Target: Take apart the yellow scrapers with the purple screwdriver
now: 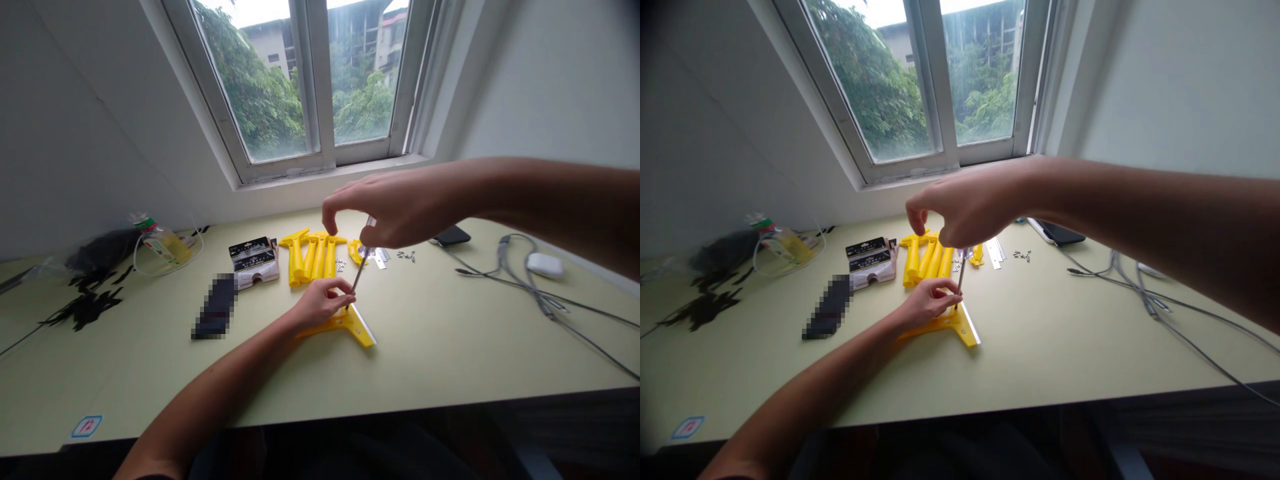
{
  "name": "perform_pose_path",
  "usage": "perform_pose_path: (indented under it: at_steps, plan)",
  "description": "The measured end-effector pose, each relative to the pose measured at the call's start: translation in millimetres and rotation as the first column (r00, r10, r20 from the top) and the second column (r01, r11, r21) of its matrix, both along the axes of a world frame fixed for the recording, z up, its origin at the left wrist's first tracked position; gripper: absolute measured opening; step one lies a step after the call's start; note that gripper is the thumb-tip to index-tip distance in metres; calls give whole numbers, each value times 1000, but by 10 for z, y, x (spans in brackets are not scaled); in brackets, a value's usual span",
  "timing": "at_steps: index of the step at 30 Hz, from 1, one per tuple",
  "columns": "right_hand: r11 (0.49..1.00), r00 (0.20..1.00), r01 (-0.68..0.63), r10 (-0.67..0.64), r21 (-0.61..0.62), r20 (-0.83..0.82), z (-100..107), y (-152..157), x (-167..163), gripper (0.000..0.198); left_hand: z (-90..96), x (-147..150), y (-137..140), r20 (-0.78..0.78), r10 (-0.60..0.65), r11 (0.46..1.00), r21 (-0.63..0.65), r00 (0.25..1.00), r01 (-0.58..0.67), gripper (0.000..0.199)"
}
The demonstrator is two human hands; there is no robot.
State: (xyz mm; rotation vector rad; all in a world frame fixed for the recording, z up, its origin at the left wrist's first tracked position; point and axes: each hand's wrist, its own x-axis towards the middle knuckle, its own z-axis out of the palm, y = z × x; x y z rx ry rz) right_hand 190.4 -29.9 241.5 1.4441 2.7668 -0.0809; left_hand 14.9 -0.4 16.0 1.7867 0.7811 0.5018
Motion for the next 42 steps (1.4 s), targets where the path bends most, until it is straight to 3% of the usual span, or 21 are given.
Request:
perform_pose_path:
  at_steps: [3, 6, 10, 15, 18, 22, 25, 29, 32, 35, 38, 42]
  plan:
    - [986, 989, 144, -142, 82, -28, 7, 53, 7, 36, -28, -11, 6, 27, -3, 1000, -26, 1000, 4, 32]
    - [959, 960, 281, -281, 47, -3, -35, 126, 51, 46, -51, -18, 13, 61, 1, 998, -64, 998, 3, 30]
    - [943, 944, 328, -330, 55, 16, -111, 154, 76, 57, -52, -16, 18, 57, 8, 999, -39, 998, -6, 28]
    - [901, 915, 397, -376, 176, -145, -181, 183, 3, 59, -51, -22, -12, 24, -12, 999, 34, 1000, 11, 26]
    - [930, 942, 334, -321, 157, -99, -202, 190, -56, 54, -66, -22, -27, 2, -26, 996, 89, 1000, 25, 25]
    - [990, 992, 125, -122, 70, -45, -116, 88, -90, 35, -37, -18, -45, 3, -24, 984, 176, 1000, 23, 24]
    - [999, 999, 16, -18, -36, -34, 9, -16, -61, 25, 25, -24, -69, 41, -103, 987, 131, 994, 97, 20]
    - [998, 999, 1, -4, -57, -50, 52, -66, -22, 29, 58, -23, -77, 64, -140, 990, 20, 988, 139, 20]
    - [993, 995, 87, -84, 79, -45, -45, -42, -26, 43, 23, -10, -56, 50, -82, 990, 116, 995, 76, 14]
    - [974, 992, 122, -127, 189, 17, -122, -26, -39, 39, -12, -6, -38, 60, -32, 984, 175, 998, 21, 16]
    - [994, 999, 19, -24, 103, 46, -82, -46, -37, 24, 3, -21, -44, 40, -27, 981, 194, 999, 18, 19]
    - [999, 999, -35, 35, -11, 28, 8, -75, -23, 22, 48, -36, -62, 24, -119, 979, 172, 993, 113, 22]
